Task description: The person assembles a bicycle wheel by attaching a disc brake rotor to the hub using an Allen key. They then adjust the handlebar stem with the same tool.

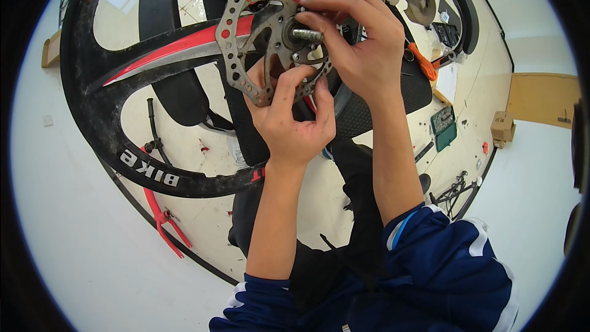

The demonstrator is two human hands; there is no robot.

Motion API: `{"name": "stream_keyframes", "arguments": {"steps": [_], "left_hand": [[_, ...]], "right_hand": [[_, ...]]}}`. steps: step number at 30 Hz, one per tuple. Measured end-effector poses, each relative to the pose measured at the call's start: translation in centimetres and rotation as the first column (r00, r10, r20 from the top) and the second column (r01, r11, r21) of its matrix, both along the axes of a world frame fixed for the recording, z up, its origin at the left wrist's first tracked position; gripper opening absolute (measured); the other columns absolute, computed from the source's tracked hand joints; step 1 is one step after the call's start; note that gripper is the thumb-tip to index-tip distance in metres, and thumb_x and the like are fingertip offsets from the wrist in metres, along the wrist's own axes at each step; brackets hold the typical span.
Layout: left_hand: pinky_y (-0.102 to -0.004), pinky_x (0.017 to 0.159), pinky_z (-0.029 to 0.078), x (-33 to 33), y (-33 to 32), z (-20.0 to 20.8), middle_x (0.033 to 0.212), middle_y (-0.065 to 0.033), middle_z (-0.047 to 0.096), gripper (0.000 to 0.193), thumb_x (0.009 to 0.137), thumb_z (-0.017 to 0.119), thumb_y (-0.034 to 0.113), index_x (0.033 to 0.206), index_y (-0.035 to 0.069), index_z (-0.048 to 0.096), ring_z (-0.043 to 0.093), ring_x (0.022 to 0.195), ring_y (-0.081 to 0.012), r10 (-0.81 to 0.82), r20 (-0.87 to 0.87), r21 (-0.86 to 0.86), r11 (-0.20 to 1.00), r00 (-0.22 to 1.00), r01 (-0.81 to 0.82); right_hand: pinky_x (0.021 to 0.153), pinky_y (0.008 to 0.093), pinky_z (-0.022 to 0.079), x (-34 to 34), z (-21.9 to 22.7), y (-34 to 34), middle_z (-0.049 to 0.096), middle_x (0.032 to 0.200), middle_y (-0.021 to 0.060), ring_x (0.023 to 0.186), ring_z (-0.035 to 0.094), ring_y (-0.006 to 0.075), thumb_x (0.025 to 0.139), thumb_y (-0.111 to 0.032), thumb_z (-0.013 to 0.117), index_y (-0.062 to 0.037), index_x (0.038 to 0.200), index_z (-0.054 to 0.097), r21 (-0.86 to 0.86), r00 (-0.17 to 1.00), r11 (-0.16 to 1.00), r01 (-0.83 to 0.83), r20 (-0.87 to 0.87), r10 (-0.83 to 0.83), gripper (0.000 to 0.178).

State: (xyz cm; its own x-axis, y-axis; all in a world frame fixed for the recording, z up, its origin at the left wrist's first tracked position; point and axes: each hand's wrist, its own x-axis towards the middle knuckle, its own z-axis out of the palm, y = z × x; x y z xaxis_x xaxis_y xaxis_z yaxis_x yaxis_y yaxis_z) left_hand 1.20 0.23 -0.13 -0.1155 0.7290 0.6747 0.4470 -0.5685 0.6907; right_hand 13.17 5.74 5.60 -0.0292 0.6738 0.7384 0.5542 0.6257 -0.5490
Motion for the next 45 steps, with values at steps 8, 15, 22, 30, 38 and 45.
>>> {"name": "stream_keyframes", "arguments": {"steps": [8, 15, 22, 30, 38, 45], "left_hand": [[-0.0394, 0.088, 0.045, 0.2, -0.1, 0.1, 0.083, -0.0064, 0.067, 0.018, 0.078, 0.072, 0.004, 0.095, 0.007, 0.068, 0.054, 0.1, -0.0322, 0.005, 0.006, -0.017, 1.0, 1.0, -0.005], [-0.0388, 0.089, 0.044, 0.3, -0.1, 0.2, 0.088, -0.0069, 0.066, 0.016, 0.08, 0.073, 0.006, 0.095, 0.007, 0.069, 0.054, 0.1, -0.0313, -0.008, 0.011, -0.045, 0.999, 1.0, 0.008], [-0.0333, 0.083, 0.043, -0.3, -0.4, -0.1, 0.106, -0.0123, 0.064, 0.024, 0.08, 0.073, 0.006, 0.103, 0.005, 0.068, 0.053, 0.098, -0.0264, -0.014, -0.049, -0.055, 0.998, 0.999, 0.012], [-0.0393, 0.1, 0.044, -0.3, -3.7, -0.3, 0.141, -0.0228, 0.042, 0.07, 0.081, 0.07, -0.001, 0.141, -0.009, 0.035, 0.052, 0.122, -0.0312, -0.082, -0.052, -0.106, 0.991, 0.995, 0.076], [-0.0305, 0.074, 0.045, -0.8, -7.2, 3.4, 0.097, -0.0133, 0.052, 0.038, 0.073, 0.07, -0.009, 0.108, -0.003, 0.057, 0.055, 0.088, -0.0234, 0.002, -0.158, 0.06, 0.998, 0.987, 0.008], [-0.0291, 0.066, 0.048, -1.7, 1.1, 12.6, 0.085, -0.0035, 0.064, 0.023, 0.072, 0.081, -0.002, 0.093, 0.007, 0.077, 0.06, 0.077, -0.0174, 0.164, -0.196, 0.104, 0.984, 0.967, -0.146]], "right_hand": [[0.068, 0.0231, 0.051, 2.1, -0.7, -0.2, 0.071, 0.086, 0.0046, 0.074, 0.065, 0.01, 0.087, -0.007, 0.073, -0.0023, 0.095, 0.074, -0.139, 0.984, 0.989, 0.042, -0.166, -0.065, 0.01], [0.075, 0.0289, 0.054, 12.2, -4.1, -3.0, 0.072, 0.082, 0.01, 0.075, 0.068, 0.0152, 0.088, -0.012, 0.068, 0.0018, 0.096, 0.073, -0.609, 0.897, 0.691, 0.389, 0.08, -0.435, 0.017], [0.079, 0.0378, 0.053, 15.0, -6.9, -4.9, 0.07, 0.088, 0.0166, 0.087, 0.068, 0.0309, 0.077, -0.006, 0.072, 0.0004, 0.093, 0.073, -0.734, 0.865, 0.504, 0.456, 0.497, -0.059, 0.017], [0.074, 0.0361, 0.053, 16.2, -6.2, -5.4, 0.071, 0.085, 0.0154, 0.08, 0.068, 0.0283, 0.083, -0.01, 0.073, 0.0003, 0.094, 0.07, -0.804, 0.915, 0.466, 0.37, 0.403, -0.031, 0.015], [0.068, 0.0245, 0.054, 10.6, 2.6, -6.1, 0.071, 0.091, 0.0108, 0.073, 0.066, 0.0133, 0.095, -0.005, 0.065, 0.0032, 0.104, 0.064, -0.292, 0.749, 0.95, -0.112, -0.653, -0.112, 0.013], [0.075, 0.0312, 0.058, 3.6, 5.5, -3.7, 0.069, 0.104, 0.0202, 0.082, 0.069, 0.0208, 0.098, -0.001, 0.059, 0.0072, 0.115, 0.057, 0.087, 0.768, 0.953, -0.29, -0.573, 0.286, 0.02]]}}
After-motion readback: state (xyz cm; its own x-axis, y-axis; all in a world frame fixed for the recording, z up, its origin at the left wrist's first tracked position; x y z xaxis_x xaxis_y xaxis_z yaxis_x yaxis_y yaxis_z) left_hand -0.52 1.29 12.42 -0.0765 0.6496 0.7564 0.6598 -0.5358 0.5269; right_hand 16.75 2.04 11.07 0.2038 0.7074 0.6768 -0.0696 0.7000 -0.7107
